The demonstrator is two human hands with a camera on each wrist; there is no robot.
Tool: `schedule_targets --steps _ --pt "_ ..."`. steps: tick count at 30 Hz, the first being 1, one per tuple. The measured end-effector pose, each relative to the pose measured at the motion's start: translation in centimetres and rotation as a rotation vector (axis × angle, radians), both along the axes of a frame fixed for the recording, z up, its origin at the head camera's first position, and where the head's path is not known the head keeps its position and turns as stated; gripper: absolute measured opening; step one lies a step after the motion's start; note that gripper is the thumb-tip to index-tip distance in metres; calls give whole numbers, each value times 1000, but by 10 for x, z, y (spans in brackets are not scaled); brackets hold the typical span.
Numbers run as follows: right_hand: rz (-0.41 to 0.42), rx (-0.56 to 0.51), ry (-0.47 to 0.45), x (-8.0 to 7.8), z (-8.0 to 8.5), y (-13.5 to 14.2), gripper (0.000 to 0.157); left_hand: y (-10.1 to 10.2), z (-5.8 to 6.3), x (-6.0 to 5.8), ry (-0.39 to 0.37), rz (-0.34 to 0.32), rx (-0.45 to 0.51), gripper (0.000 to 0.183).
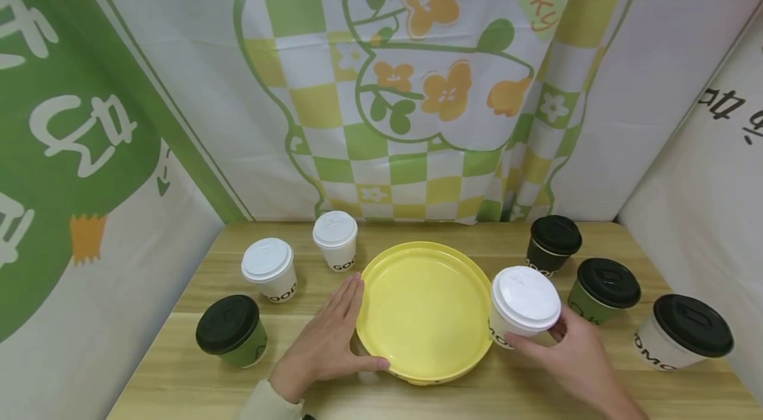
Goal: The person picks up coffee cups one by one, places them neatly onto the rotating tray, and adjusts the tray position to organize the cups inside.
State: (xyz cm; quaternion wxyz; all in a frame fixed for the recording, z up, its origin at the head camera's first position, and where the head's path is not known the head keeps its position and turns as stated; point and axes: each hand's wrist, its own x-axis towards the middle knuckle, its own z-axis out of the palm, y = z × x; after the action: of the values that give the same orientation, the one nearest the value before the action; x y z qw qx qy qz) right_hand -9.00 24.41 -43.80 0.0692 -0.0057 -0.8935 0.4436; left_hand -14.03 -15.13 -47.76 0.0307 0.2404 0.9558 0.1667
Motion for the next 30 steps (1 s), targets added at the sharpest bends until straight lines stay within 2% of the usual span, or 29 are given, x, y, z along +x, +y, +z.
schedule_targets --steps 7,17,30 --pt "100 -99 35 -20 1 -39 84 -1 1 0 18 -7 -6 139" --pt "194 -265 4 -42 -12 -97 77 -1 0 1 33 -6 -1 138" --pt "311 -287 7 -52 -26 -154 78 -2 -3 1 45 -10 1 136"
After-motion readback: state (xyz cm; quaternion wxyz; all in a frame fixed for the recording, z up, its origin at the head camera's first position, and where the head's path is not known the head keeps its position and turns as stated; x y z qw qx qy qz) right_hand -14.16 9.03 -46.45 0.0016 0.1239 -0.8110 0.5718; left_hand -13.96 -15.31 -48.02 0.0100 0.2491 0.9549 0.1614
